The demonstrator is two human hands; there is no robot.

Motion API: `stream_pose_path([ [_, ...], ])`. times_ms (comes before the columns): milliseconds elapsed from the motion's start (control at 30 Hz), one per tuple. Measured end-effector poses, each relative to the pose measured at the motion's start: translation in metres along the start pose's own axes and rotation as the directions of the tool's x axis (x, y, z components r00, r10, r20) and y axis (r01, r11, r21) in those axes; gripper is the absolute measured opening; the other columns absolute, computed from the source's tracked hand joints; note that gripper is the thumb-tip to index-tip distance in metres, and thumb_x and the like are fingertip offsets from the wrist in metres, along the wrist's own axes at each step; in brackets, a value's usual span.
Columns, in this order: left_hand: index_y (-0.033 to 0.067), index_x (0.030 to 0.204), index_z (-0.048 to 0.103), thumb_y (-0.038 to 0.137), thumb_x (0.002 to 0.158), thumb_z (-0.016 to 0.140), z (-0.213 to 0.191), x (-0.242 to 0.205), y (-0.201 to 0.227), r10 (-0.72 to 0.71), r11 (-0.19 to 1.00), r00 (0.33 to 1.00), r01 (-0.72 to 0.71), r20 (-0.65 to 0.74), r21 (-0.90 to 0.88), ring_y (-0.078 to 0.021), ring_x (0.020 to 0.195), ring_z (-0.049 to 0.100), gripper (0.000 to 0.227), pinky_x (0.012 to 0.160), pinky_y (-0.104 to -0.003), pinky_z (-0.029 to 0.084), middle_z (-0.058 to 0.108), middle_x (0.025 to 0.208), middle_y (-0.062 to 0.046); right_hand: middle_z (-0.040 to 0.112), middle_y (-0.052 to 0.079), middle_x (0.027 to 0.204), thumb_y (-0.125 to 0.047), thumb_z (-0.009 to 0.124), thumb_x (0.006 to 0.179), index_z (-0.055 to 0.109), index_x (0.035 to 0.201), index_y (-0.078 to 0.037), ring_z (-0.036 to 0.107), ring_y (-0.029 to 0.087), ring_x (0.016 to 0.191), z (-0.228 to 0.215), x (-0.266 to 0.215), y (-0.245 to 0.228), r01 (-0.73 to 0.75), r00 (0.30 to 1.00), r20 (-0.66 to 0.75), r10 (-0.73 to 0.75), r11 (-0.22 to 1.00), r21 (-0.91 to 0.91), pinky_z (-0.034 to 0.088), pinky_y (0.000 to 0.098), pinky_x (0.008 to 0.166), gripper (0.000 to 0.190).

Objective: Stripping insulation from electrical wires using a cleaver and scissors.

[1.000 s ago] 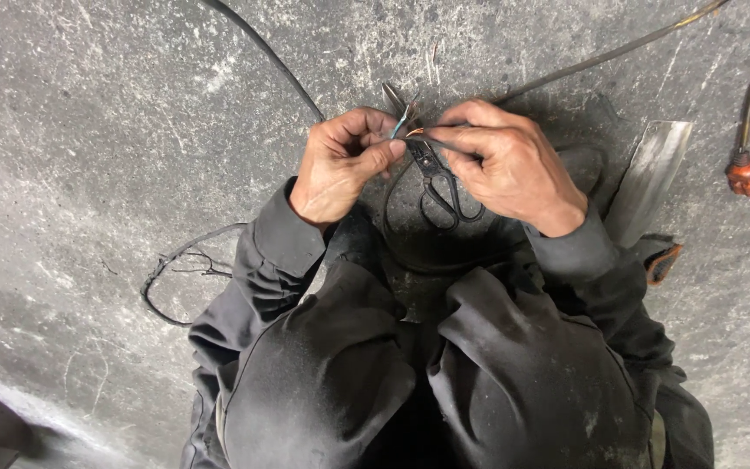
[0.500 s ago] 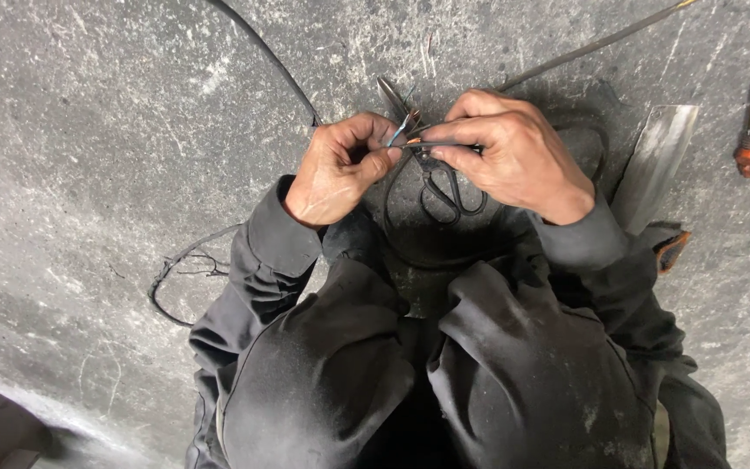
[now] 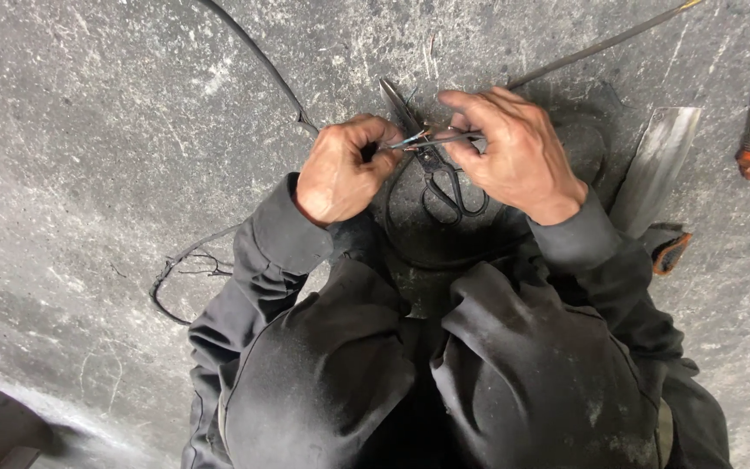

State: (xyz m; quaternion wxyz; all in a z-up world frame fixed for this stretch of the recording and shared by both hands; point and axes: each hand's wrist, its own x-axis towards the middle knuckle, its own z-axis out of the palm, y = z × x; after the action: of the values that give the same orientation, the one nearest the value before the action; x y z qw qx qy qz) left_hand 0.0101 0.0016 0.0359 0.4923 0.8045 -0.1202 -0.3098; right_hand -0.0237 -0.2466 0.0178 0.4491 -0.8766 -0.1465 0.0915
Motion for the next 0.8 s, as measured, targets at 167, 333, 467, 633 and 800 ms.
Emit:
stream_pose_path([
  [167, 0.0006, 0.098, 0.073, 0.004, 0.086, 0.067, -0.004, 0.003, -0.001, -0.028, 0.994, 0.999, 0.025, 0.025, 0.11, -0.0285, 0.078, 0.072, 0.014, 0.072, -0.041, 0.057, 0.073, 0.091, -0.015, 0.072, 0.011, 0.097, -0.011, 0.081, 0.094, 0.065, 0.132, 0.002, 0.069, 0.024, 0.091, 0.001, 0.0, 0.002, 0.014, 0.998, 0.053, -0.017, 0.998, 0.066, 0.056, 0.038, 0.081, 0.043],
  [333, 0.0, 0.099, 0.073, 0.004, 0.085, 0.069, -0.007, 0.003, 0.004, -0.03, 0.99, 0.999, 0.026, 0.023, 0.142, -0.0304, 0.077, 0.07, 0.015, 0.072, -0.043, 0.056, 0.072, 0.091, -0.017, 0.072, 0.01, 0.099, -0.011, 0.082, 0.094, 0.067, 0.128, 0.0, 0.068, 0.025, 0.093, -0.001, 0.004, -0.002, 0.032, 0.998, 0.057, -0.036, 0.998, 0.061, 0.056, 0.0389, 0.082, 0.039],
  [467, 0.0038, 0.1, 0.074, 0.01, 0.095, 0.069, -0.004, 0.006, -0.005, -0.136, 0.99, 0.988, 0.138, 0.071, -0.018, -0.022, 0.071, 0.069, 0.009, 0.068, -0.038, 0.058, 0.073, 0.082, -0.009, 0.071, 0.01, 0.105, -0.012, 0.081, 0.096, 0.072, 0.12, 0.0, 0.068, 0.021, 0.093, 0.003, 0.001, 0.003, 0.027, 0.998, 0.05, -0.032, 0.996, 0.09, 0.057, 0.036, 0.081, 0.029],
  [633, 0.0029, 0.114, 0.073, 0.013, 0.098, 0.073, -0.005, 0.003, -0.051, -0.133, 0.991, 0.991, 0.132, -0.031, -0.015, -0.0214, 0.082, 0.066, 0.019, 0.075, -0.038, 0.058, 0.071, 0.098, -0.011, 0.069, 0.009, 0.109, -0.01, 0.082, 0.103, 0.075, 0.113, 0.0, 0.067, 0.018, 0.094, 0.014, -0.005, 0.025, 0.021, 0.976, -0.217, 0.009, 0.991, 0.134, 0.057, 0.0306, 0.079, 0.016],
  [800, 0.0116, 0.124, 0.067, 0.039, 0.066, 0.081, 0.003, 0.007, -0.062, 0.462, 0.411, 0.874, -0.059, -0.152, 0.91, -0.0291, 0.106, 0.067, 0.065, 0.087, -0.04, 0.058, 0.066, 0.118, -0.013, 0.066, 0.008, 0.103, -0.005, 0.084, 0.1, 0.076, 0.109, 0.001, 0.062, 0.013, 0.083, 0.014, -0.001, 0.013, -0.093, 0.904, -0.389, 0.177, 0.97, 0.224, 0.05, 0.0284, 0.07, 0.013],
])
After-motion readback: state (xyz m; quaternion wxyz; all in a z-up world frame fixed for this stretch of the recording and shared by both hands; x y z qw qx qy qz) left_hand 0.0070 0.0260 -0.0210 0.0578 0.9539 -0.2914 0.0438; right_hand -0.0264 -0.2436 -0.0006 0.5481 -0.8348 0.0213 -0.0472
